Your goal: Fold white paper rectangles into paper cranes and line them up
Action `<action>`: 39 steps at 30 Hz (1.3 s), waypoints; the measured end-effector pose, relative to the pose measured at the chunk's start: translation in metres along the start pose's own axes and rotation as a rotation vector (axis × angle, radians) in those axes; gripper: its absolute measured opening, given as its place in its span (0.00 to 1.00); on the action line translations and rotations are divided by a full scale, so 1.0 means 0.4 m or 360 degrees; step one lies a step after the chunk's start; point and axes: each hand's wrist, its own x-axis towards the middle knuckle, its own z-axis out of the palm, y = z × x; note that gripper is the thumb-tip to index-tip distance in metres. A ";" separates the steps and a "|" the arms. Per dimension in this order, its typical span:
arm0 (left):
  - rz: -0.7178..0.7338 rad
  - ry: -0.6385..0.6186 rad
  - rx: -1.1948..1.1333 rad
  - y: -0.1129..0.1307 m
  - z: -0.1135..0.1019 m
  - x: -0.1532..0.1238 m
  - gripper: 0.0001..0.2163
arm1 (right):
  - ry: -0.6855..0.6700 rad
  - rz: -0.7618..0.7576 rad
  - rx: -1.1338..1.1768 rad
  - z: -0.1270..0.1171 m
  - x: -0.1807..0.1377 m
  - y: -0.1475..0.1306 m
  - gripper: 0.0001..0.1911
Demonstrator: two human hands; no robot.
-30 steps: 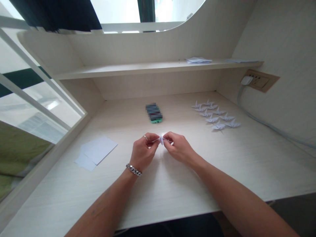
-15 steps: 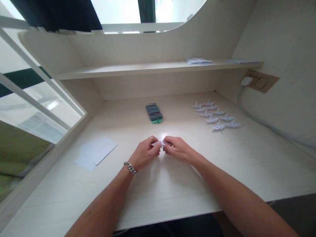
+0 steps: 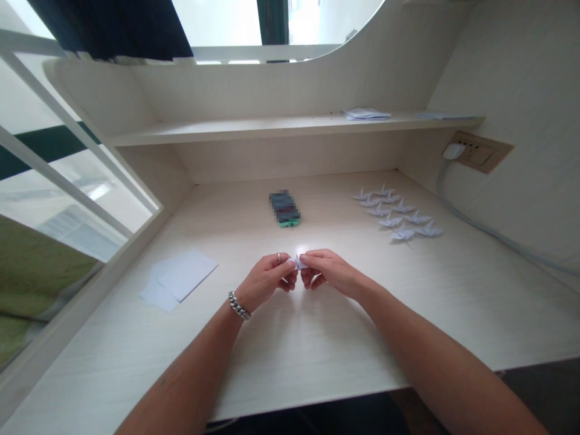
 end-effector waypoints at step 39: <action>0.0152 -0.0097 -0.0910 -0.016 0.040 -0.001 0.13 | -0.0102 -0.0239 0.0806 0.023 -0.005 -0.014 0.16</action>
